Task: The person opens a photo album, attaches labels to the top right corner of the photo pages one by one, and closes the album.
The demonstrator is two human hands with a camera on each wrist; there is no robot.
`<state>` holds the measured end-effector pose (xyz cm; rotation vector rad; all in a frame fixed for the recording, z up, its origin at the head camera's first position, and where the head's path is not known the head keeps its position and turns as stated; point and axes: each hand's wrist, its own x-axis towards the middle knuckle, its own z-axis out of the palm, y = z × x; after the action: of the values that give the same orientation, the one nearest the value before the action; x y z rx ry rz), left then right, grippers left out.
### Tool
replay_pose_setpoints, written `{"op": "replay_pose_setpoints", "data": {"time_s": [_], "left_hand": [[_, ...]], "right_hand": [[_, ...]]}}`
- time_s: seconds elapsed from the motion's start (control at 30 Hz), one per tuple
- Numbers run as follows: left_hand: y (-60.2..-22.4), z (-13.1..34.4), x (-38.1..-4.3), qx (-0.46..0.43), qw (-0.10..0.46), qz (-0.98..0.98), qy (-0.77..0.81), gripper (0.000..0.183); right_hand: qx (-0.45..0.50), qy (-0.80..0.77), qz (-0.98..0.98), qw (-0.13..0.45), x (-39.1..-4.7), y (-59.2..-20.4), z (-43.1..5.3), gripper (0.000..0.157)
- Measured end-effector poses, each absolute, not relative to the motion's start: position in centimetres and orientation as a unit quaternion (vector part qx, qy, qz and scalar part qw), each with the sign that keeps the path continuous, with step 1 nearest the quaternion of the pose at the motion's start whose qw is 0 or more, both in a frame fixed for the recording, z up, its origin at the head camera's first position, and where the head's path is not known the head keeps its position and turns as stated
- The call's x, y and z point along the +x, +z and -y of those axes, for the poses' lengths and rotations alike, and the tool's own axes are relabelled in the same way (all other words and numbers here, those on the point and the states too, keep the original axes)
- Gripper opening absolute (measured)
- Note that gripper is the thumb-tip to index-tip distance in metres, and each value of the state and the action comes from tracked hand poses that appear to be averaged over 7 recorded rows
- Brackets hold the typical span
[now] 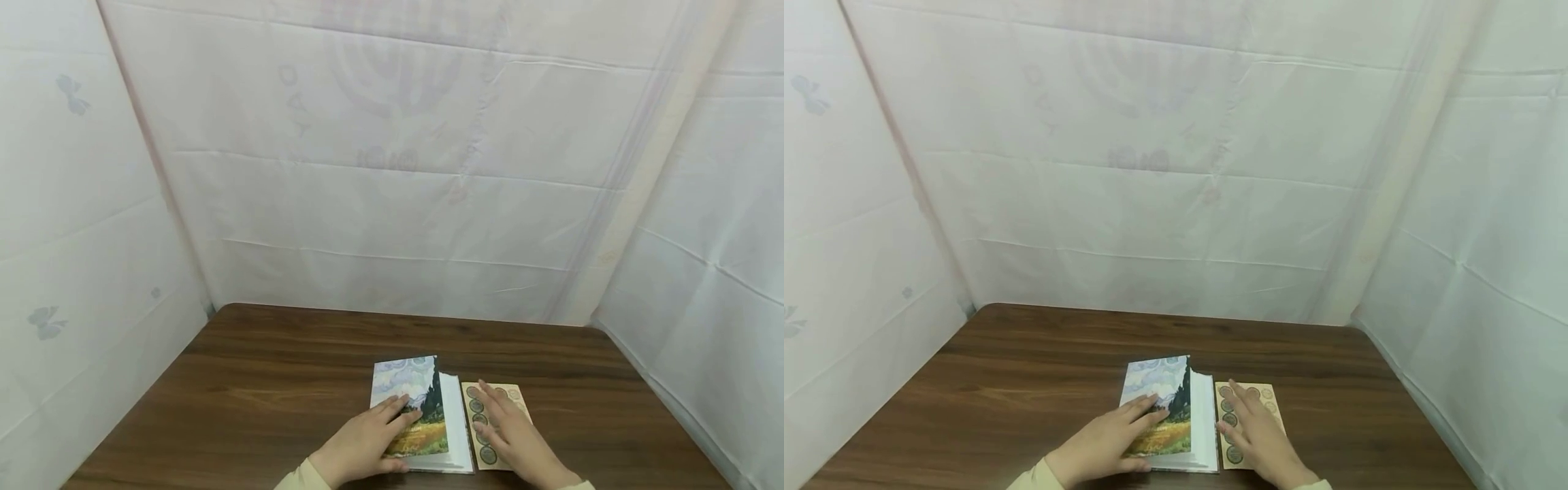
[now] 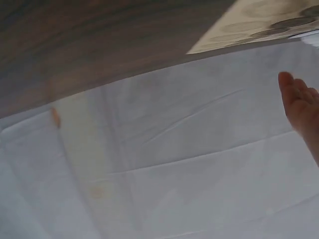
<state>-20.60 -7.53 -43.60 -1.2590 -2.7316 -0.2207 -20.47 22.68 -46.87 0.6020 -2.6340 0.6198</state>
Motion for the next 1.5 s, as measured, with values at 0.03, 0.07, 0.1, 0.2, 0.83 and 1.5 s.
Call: {"op": "replay_pose_setpoints", "data": {"time_s": [0.03,0.07,0.1,0.2,0.83,1.5], "left_hand": [[-43.6,7.6,-20.6,-0.416,0.054,0.905,-0.077,0.073],[-43.6,7.6,-20.5,-0.415,0.045,0.905,-0.081,0.072],[-43.7,7.7,-20.5,-0.414,0.040,0.905,-0.086,0.072],[-43.8,7.9,-20.4,-0.413,0.033,0.905,-0.096,0.071],[-44.1,8.0,-20.5,-0.414,0.033,0.905,-0.096,0.065],[-44.2,8.5,-20.9,-0.421,0.054,0.902,-0.077,0.067]], "right_hand": [[0.219,0.227,0.933,0.173,-20.2,-46.9,-22.2,0.052],[0.222,0.234,0.932,0.162,-20.0,-47.0,-21.8,0.052],[0.226,0.244,0.931,0.152,-19.8,-47.0,-21.4,0.052],[0.239,0.249,0.929,0.129,-19.4,-47.2,-20.4,0.052],[0.310,0.103,0.930,0.170,-18.7,-48.1,-19.4,0.053],[0.314,0.104,0.933,0.144,-19.4,-47.9,-19.0,0.055]]}}
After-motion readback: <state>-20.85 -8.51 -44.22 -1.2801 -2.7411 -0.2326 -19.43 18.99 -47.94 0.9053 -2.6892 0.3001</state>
